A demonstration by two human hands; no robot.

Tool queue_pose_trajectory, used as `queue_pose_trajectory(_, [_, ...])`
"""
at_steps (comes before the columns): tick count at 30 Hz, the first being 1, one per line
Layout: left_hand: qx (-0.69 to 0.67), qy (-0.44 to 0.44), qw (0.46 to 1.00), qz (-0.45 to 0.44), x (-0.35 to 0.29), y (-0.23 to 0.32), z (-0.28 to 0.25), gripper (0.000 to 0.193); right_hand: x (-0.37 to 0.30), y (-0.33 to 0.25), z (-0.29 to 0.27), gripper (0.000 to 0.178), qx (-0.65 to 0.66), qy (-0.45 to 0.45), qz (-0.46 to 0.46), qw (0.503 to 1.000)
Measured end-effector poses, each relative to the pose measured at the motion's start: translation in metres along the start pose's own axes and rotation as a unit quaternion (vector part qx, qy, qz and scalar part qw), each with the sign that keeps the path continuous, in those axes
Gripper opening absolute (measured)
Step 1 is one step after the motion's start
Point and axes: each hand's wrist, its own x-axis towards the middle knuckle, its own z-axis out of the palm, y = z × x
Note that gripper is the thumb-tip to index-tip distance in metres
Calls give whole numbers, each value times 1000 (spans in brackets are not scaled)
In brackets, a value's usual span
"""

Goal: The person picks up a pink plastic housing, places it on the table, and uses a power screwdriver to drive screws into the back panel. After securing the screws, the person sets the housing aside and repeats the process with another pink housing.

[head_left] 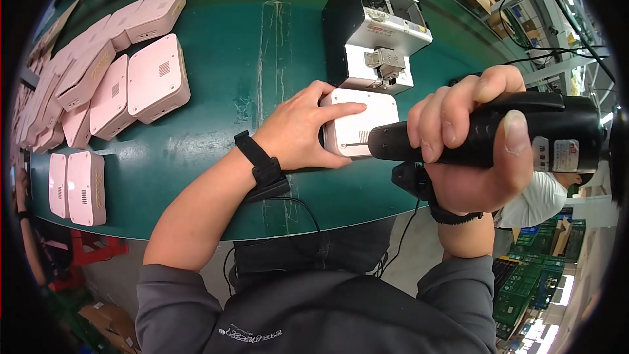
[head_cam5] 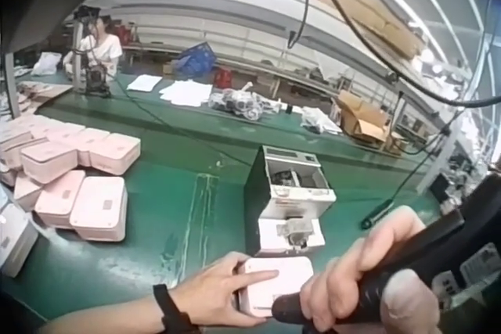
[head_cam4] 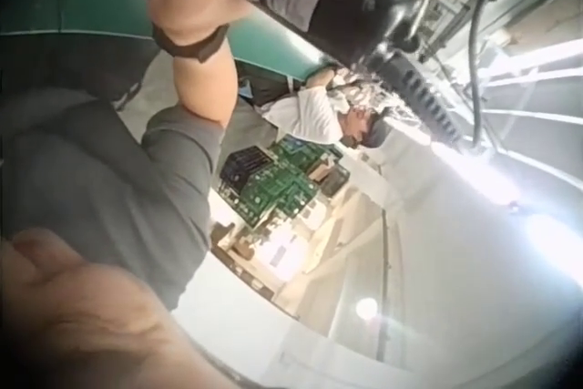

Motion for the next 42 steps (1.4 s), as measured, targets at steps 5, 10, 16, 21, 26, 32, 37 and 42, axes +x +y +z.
queue_pose_trajectory(5, [-6, 6, 1000, 3, -3, -3, -4, 75, -3, 21, 2, 26, -25, -13, 2, 1000])
queue_pose_trajectory(10, [-3, -2, 1000, 19, 8, 4, -6, 75, -11, 15, 12, 19, -130, -5, -17, 991])
queue_pose_trajectory(16, [-66, 19, 994, 85, 6, -1, 4, 41, -17, 28, 24, 34, -162, 67, -37, 984])
queue_pose_trajectory(21, [-28, -1, 997, 72, 6, 15, 0, 55, -19, 1, 23, 22, -198, 132, -68, 969])
queue_pose_trajectory(26, [-15, 12, 999, 29, 3, 15, -9, 78, -42, -24, 2, 14, -206, 299, -50, 930])
queue_pose_trajectory(32, [-224, -61, 971, -52, 8, 9, -9, 70, -75, 16, -67, 7, -322, 418, -19, 850])
queue_pose_trajectory(37, [-577, -203, 736, -291, 11, 16, -21, 62, -60, 17, -70, 11, -313, 460, -1, 831])
queue_pose_trajectory(42, [-504, -252, 724, -399, 13, 15, -18, 53, -69, 10, -66, 14, -322, 460, -17, 827])
